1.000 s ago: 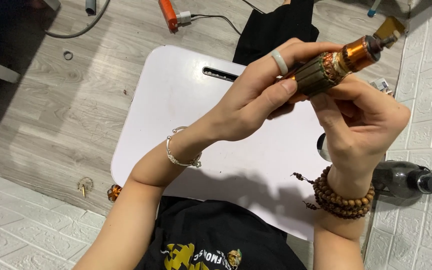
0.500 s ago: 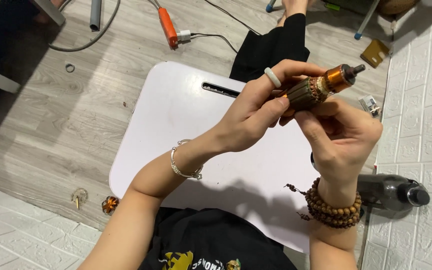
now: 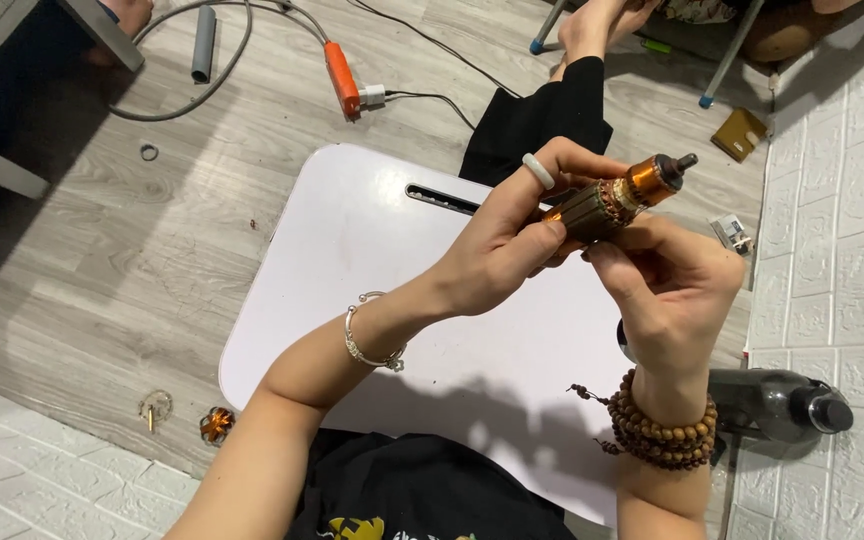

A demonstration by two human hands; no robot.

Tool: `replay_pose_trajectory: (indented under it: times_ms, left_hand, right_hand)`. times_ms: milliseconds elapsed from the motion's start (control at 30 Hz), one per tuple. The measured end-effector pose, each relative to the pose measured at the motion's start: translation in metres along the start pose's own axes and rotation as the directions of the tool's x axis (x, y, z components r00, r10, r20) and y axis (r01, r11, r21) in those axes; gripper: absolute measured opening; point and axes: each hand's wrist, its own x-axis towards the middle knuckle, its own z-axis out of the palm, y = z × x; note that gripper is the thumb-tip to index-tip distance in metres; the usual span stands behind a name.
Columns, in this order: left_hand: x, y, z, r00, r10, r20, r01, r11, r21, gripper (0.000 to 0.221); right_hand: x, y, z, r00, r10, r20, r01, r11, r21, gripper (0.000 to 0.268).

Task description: Winding or repairing the copper coils on an electric motor armature

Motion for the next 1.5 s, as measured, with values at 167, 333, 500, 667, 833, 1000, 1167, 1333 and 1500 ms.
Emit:
replay_pose_trajectory:
  times_ms: [167, 333, 500, 667, 833, 1000, 1167, 1333, 1500]
  left_hand:
    - [0.002, -0.003, -0.001, 1.0, -0.006, 0.011, 0.006, 0.999, -0.033, 0.046]
    - [0.003, -0.004, -0.001, 0.998, -0.057, 0.003, 0.057, 0.995, -0.084, 0.05]
    - [0.003, -0.003, 0.001, 0.998, -0.058, 0.004, 0.058, 0.994, -0.093, 0.049]
    - [0.003, 0.001, 0.001, 1.0, -0.027, -0.013, 0.027, 1.0, -0.017, 0.051]
    - [0.003, 0.004, 0.004, 0.999, -0.039, -0.013, 0.039, 0.999, -0.013, 0.051]
    - [0.002, 0.003, 0.004, 0.999, -0.047, 0.008, 0.047, 0.996, -0.072, 0.051]
    - [0.0, 0.005, 0.003, 0.999, -0.038, 0.01, 0.038, 0.999, -0.011, 0.048]
    - [0.0, 0.005, 0.008, 0.997, -0.052, 0.048, 0.053, 0.998, -0.028, 0.049]
    - [-0.004, -0.002, 0.015, 0.996, -0.078, 0.03, 0.082, 0.984, -0.159, 0.051]
  right_hand:
    - [0.001, 0.001, -0.001, 1.0, -0.016, -0.004, 0.016, 1.0, -0.019, 0.006]
    - [0.004, 0.005, -0.001, 1.0, 0.003, 0.008, -0.003, 1.0, 0.022, 0.006]
    - [0.002, 0.004, -0.002, 1.0, 0.006, 0.018, -0.006, 0.999, 0.038, 0.003]
    - [0.002, 0.001, -0.002, 1.0, -0.012, 0.027, 0.011, 0.999, 0.041, 0.005]
    - [-0.001, -0.002, 0.0, 1.0, 0.013, 0.003, -0.013, 0.999, 0.03, 0.008]
    - [-0.002, -0.003, -0.001, 1.0, 0.017, -0.006, -0.017, 1.0, 0.013, 0.005]
    - [-0.002, 0.0, 0.001, 1.0, -0.004, -0.026, 0.006, 0.998, 0.068, 0.003]
    - [-0.002, -0.003, 0.0, 0.993, -0.077, -0.084, 0.073, 0.996, -0.058, 0.002]
    - [-0.002, -0.004, 0.002, 0.996, -0.056, -0.067, 0.055, 0.998, -0.018, 0.003]
